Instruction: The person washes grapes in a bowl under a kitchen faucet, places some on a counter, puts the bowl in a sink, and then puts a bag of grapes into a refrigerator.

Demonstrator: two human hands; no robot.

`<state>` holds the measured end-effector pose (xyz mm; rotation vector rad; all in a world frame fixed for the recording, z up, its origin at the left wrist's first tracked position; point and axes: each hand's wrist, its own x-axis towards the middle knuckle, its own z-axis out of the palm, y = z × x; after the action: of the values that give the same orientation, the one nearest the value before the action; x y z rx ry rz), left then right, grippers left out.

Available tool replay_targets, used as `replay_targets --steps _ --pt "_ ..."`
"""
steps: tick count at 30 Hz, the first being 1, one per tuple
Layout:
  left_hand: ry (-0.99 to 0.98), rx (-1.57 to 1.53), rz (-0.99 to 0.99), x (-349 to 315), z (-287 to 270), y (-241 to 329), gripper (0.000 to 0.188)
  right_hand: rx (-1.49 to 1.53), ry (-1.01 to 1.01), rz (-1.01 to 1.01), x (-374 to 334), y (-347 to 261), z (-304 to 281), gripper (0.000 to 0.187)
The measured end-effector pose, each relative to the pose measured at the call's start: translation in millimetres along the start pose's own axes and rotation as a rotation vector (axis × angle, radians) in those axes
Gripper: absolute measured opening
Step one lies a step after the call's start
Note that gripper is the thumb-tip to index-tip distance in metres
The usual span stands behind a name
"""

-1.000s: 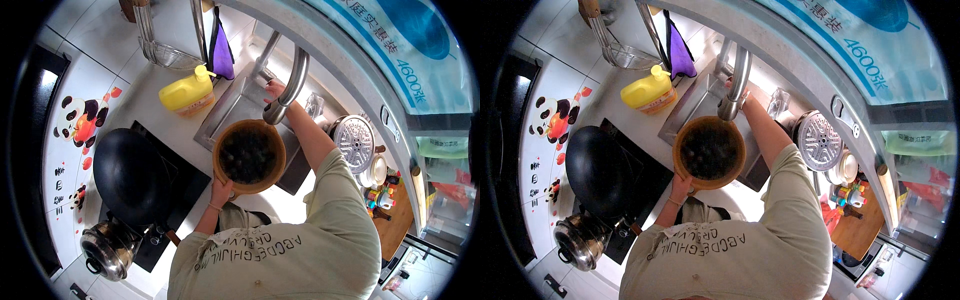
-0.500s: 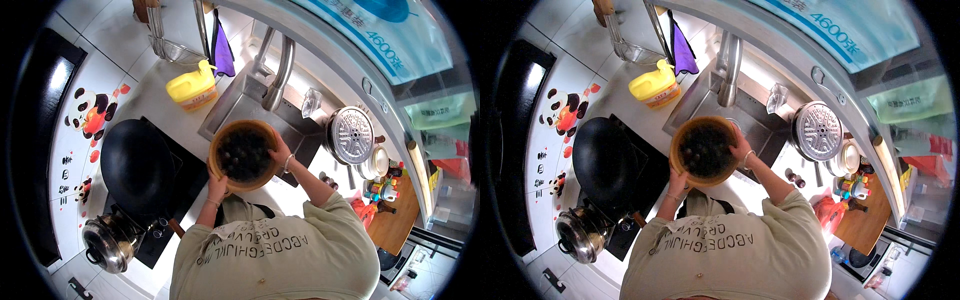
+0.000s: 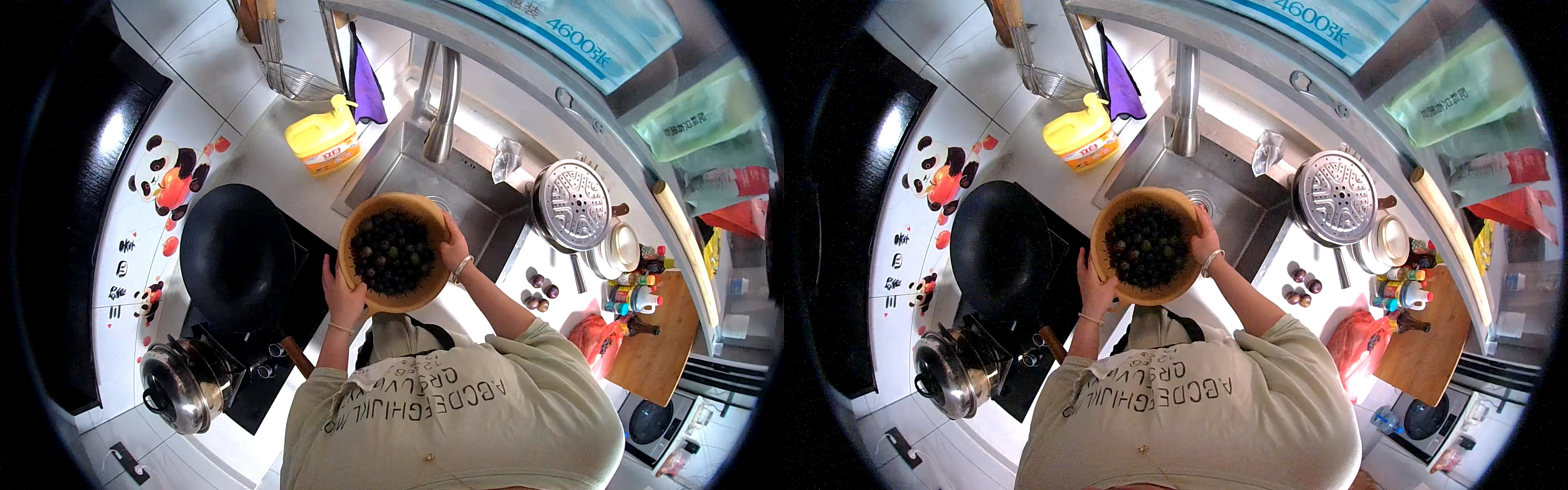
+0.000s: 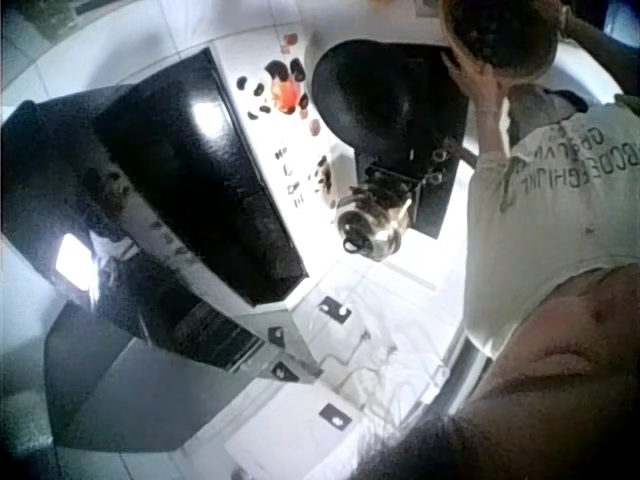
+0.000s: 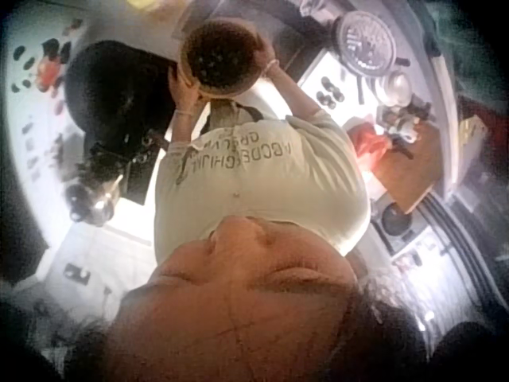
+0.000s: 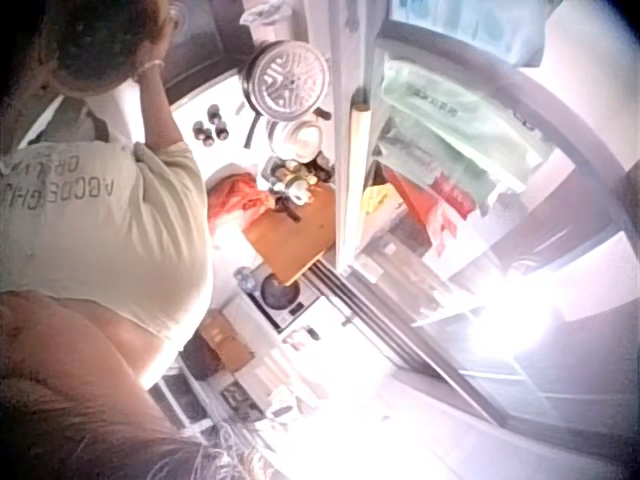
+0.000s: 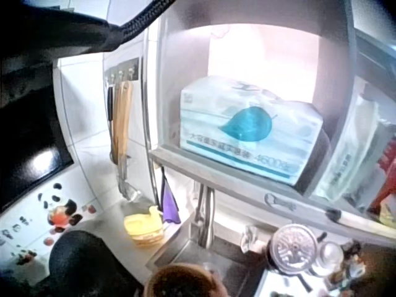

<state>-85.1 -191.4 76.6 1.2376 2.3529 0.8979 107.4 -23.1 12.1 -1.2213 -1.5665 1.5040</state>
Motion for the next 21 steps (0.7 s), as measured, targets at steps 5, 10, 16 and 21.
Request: replay_targets --steps 5,10,16,21 --pt "-0.102 -0.047 -0.018 -2.0 -19.1 13.6 0.064 -0.239 0.126 -0.189 -13.4 -39.1 0.2 0.061" --pt "-0.197 -0.874 -0.212 -4.2 -12.1 -6.9 0.059 0.115 0.055 -0.155 -15.6 -76.1 -4.9 0.045" --pt "-0.288 -0.863 -0.252 0.6 -19.2 2.1 0.061 0.43 0.198 0.343 -36.1 8.6 -36.6 0.053" --pt "-0.342 -0.831 -0.301 5.7 -27.4 9.3 0.06 0.646 -0.219 0.697 -78.3 25.2 -0.6 0.053"
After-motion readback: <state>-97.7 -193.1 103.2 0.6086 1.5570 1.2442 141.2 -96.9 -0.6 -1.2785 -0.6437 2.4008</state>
